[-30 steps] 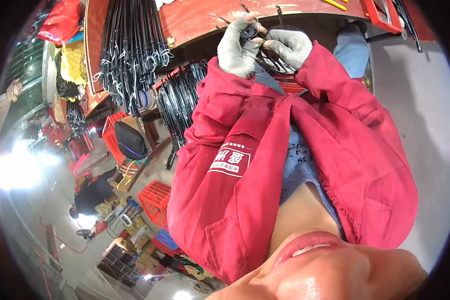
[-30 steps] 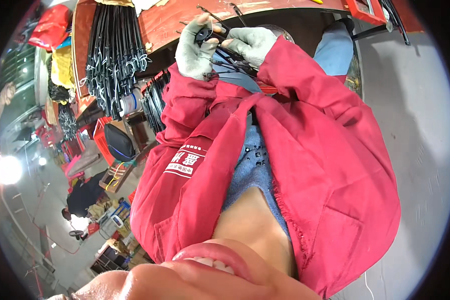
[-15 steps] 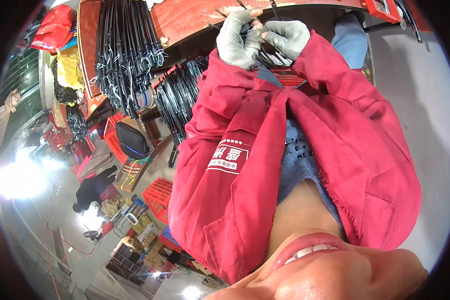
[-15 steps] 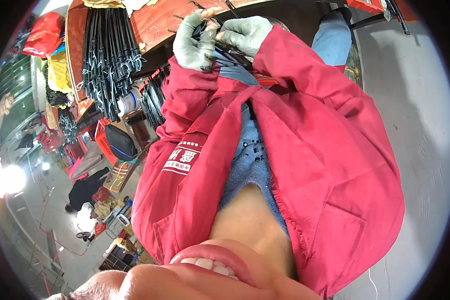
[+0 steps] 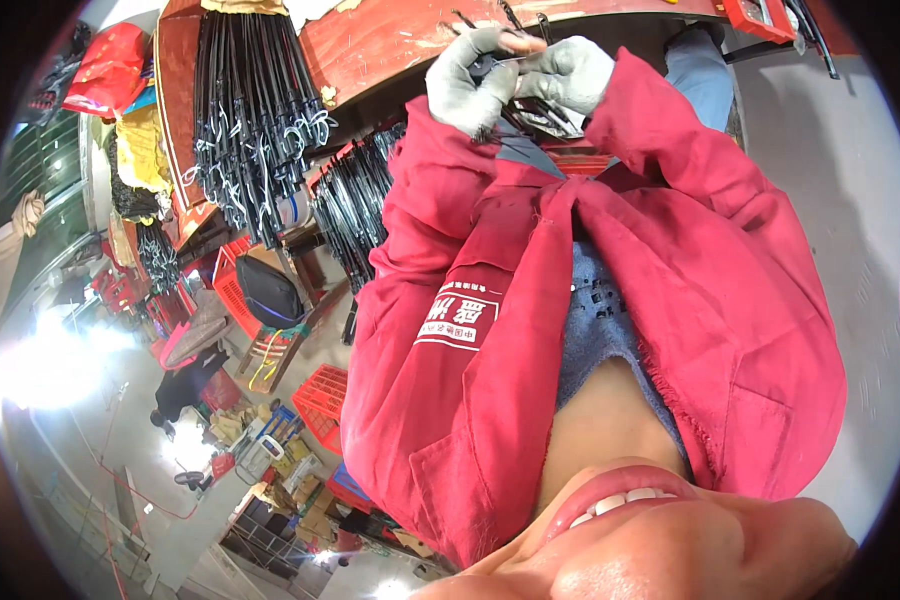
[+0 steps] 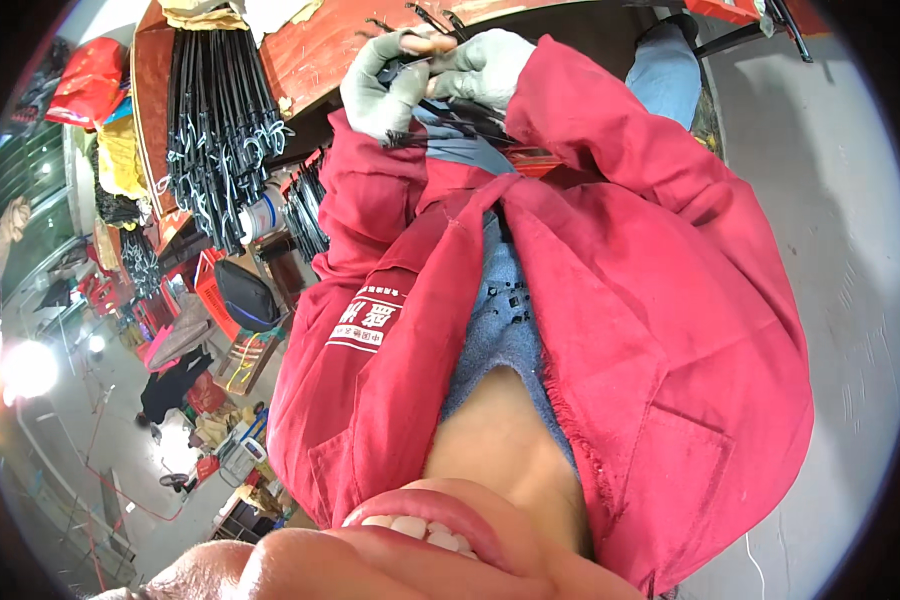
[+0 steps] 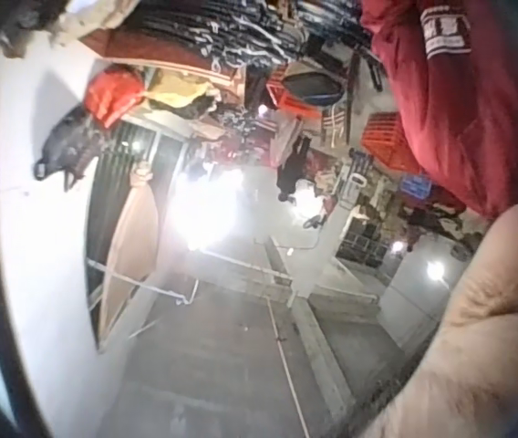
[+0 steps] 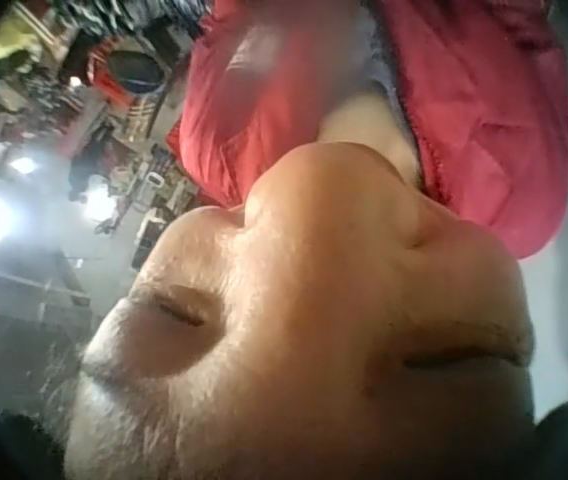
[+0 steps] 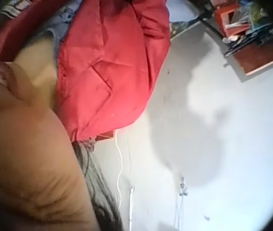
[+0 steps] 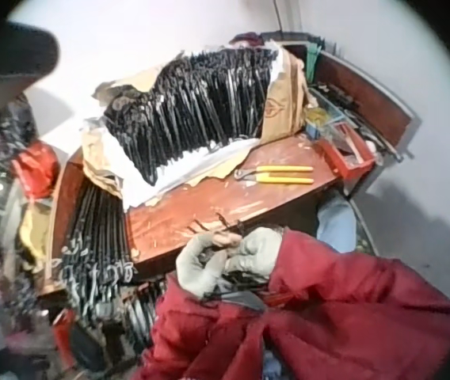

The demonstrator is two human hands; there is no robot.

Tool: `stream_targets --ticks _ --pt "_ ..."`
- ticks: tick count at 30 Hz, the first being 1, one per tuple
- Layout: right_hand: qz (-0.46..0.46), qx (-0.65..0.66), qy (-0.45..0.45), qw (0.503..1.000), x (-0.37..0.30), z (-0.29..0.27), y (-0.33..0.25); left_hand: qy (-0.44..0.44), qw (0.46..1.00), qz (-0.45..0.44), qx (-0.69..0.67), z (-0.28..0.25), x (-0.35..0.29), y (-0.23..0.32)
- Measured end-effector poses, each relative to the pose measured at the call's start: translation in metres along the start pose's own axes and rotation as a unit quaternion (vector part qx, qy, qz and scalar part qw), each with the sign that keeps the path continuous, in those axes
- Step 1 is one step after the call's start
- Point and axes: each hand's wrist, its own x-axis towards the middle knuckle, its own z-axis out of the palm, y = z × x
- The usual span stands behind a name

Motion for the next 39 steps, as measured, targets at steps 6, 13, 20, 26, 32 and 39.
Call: stream_targets --ticks 6,13,20,26,32,39 --pt "-0.079 -0.149 0.170 0.971 0.052 -0.089 0.056 0.146 0.985 0.072 0.056 0.006 0.003 -0.024" --pt "-0.026 -0.597 0.138 0.790 0.101 -0.135 0.087 0.213 0.977 0.016 0.003 0.005 0.009 -0.032" --pt "0.048 -0.194 0.045 0.979 0.009 -0.106 0.015 0.102 0.993 -0.035 -0.042 -0.011 0.011 -0.011" --pt "0.014 -0.234 -0.156 0.959 -0.021 -0.097 -0.014 0.092 0.995 -0.013 -0.047 -0.005 0.020 -0.005" --pt "-0.076 -0.343 -0.112 0.929 -0.016 -0.088 -0.044 0.048 0.996 -0.060 -0.034 -0.005 0.017 0.010" --pt "-0.009 -0.387 -0.153 0.909 -0.015 -0.095 -0.049 0.023 0.997 -0.070 0.031 -0.003 0.022 0.012"
